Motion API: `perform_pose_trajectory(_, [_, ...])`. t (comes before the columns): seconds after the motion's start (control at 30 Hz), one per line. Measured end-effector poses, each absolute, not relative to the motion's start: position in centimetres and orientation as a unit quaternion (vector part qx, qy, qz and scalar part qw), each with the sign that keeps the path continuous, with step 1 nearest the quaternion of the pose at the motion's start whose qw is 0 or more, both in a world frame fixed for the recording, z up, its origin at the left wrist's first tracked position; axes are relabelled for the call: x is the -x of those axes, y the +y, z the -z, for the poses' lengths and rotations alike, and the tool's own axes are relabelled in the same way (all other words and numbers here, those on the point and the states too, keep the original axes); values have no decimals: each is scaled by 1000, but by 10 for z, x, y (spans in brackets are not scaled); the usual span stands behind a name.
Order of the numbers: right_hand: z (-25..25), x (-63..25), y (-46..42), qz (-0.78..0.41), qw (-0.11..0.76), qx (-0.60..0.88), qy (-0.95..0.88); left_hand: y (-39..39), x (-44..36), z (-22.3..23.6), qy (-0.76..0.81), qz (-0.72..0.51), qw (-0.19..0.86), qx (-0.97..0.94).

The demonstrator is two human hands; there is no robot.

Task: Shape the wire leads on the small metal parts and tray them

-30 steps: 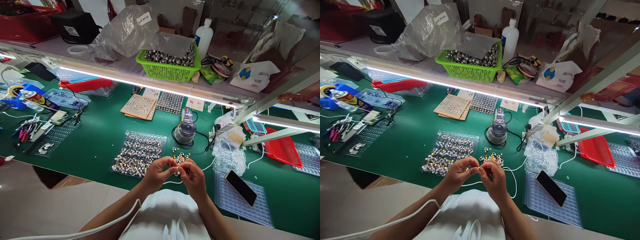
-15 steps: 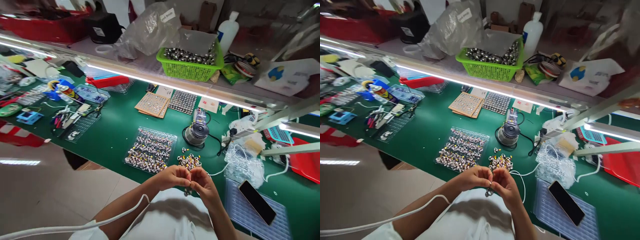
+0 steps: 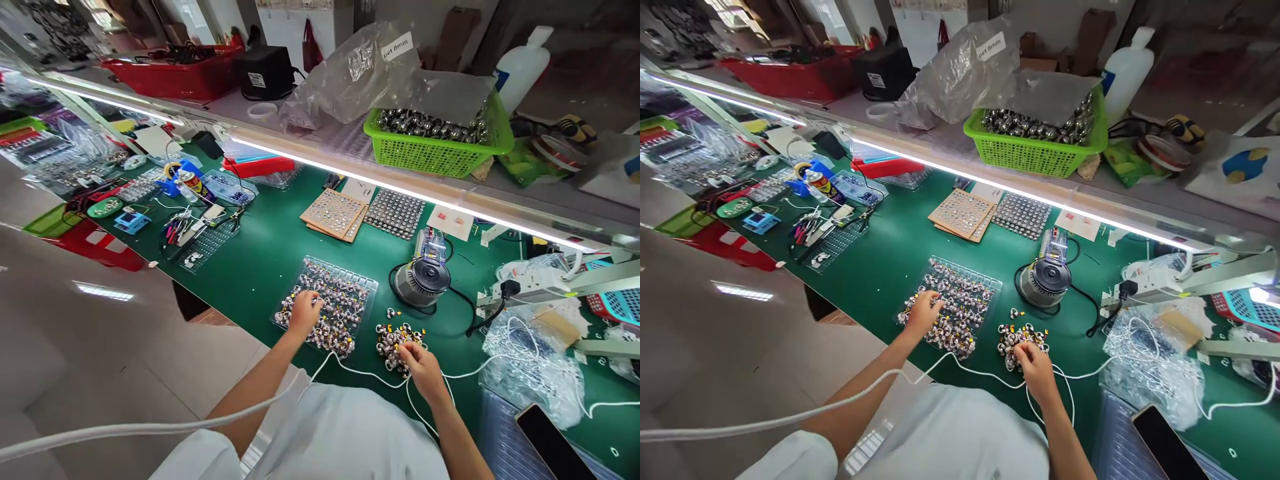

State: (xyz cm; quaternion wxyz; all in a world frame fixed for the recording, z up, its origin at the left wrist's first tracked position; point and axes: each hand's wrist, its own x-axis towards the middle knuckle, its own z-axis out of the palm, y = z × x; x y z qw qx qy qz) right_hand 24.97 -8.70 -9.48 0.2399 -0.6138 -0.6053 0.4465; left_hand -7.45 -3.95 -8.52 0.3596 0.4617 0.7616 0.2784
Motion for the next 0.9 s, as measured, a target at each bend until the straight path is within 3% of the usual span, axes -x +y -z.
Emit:
perform_pose_trajectory(0.17, [122,-259,-64,-367,195,672,-613,-27,158,109,835,-174,257,-455])
perform_pose_trajectory(0.43, [112,-266,-35,-245,147,703,-651,-15,184,136,827,-79,294,-473])
perform_pose_trajectory(0.67, [63,-270,34,-150,100,673,-717,-6,157,114,794,-181,357,-457])
perform_pose_trajectory(0.9, [20,-239,139,-124,-84,545,-825,-9,65,79,665,-335,496,-446])
